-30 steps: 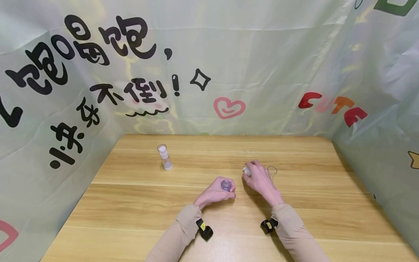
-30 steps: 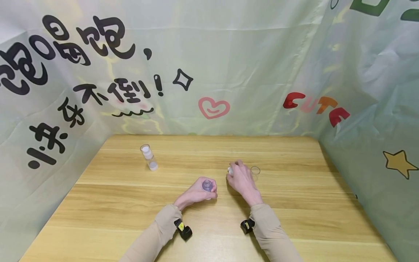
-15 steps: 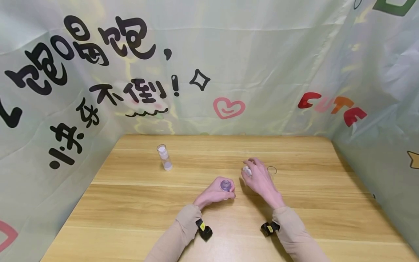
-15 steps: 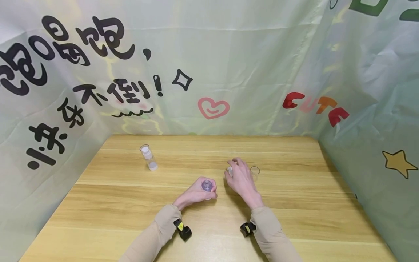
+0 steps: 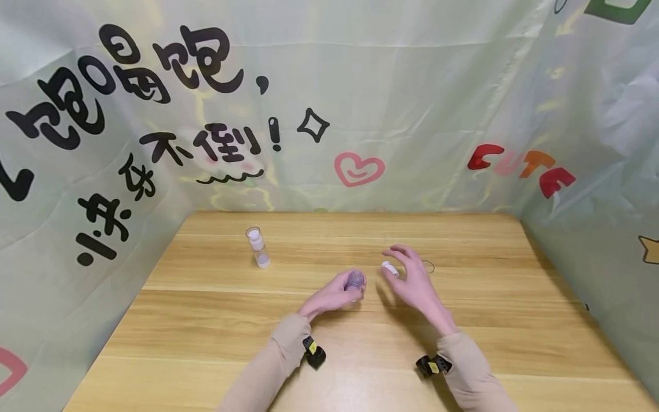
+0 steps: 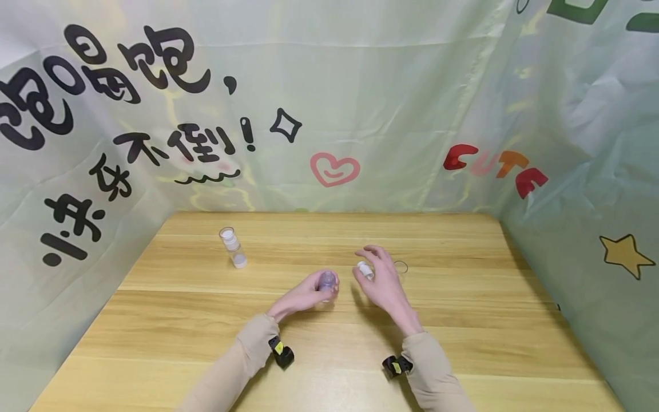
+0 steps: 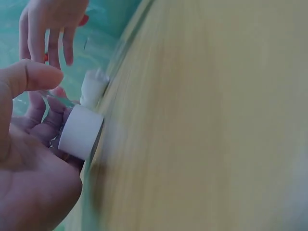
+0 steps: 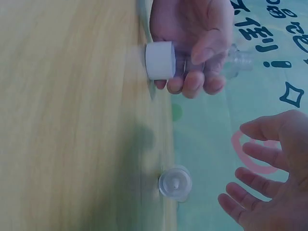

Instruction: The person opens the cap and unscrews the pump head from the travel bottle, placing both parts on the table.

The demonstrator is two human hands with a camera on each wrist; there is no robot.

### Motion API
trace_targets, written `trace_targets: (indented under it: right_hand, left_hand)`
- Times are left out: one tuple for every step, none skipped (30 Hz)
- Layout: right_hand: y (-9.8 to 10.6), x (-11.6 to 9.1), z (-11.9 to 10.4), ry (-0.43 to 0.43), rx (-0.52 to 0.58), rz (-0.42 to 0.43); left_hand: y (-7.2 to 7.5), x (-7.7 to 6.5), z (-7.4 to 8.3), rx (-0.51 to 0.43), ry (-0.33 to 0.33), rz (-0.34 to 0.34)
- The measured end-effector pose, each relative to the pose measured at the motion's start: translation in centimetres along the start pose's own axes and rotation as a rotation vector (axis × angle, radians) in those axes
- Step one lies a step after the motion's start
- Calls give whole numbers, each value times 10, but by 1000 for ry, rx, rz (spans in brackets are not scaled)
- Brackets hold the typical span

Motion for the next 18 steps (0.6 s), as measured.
trace_targets:
  right_hand:
    - [1, -1, 0, 2, 9, 2]
    - [2, -1, 0, 4, 19, 1]
    - [4, -2, 0, 4, 26, 1]
    - [4, -2, 0, 5, 32, -1]
    - [5, -3, 0, 3, 38, -4]
    - [5, -3, 0, -1, 47, -7]
    - [6, -4, 0, -2, 55, -11]
    - [6, -4, 0, -4, 58, -14]
    - [6, -5, 0, -5, 59, -17]
    - [7, -5, 0, -4, 61, -18]
    - [7, -6, 0, -4, 61, -18]
    - [7, -6, 0, -3, 59, -19]
    - [8, -6, 0, -4, 55, -20]
    - [8, -7, 1, -4, 52, -21]
    - [8, -7, 1, -3, 51, -22]
    - [7, -7, 1, -3, 52, -22]
    - [7, -8, 1, -3, 52, -22]
    - [7, -8, 2, -2, 51, -22]
  left_hand:
    - [3, 0, 1, 21, 1, 8]
    - [6, 1, 1, 47, -1, 18]
    - [9, 2, 2, 76, -1, 34]
    - [13, 3, 3, 110, -10, 53]
    - [16, 3, 4, 141, -19, 71]
    - [19, 5, 6, 175, -35, 94]
    - [23, 6, 7, 207, -49, 123]
    - [27, 7, 9, 233, -67, 149]
    - [29, 8, 10, 250, -83, 173]
    - [32, 9, 11, 261, -92, 195]
    - [34, 10, 12, 270, -109, 218]
    - [36, 11, 13, 271, -116, 237]
    - [37, 12, 13, 261, -116, 252]
    - [38, 13, 13, 250, -114, 265]
    - [40, 13, 13, 240, -106, 280]
    - [41, 13, 13, 234, -97, 294]
    - [42, 13, 14, 232, -95, 309]
    - [43, 13, 14, 227, -87, 320]
Point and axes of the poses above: each hand's wrist, its own x-axis towards the middle knuckle, its own y-axis out of the back of the hand, z = x × y, the point moved 10 cm from there along x, towards the middle knuckle, and after that the axes turned 4 degrees about -x, right-handed, at the moved point
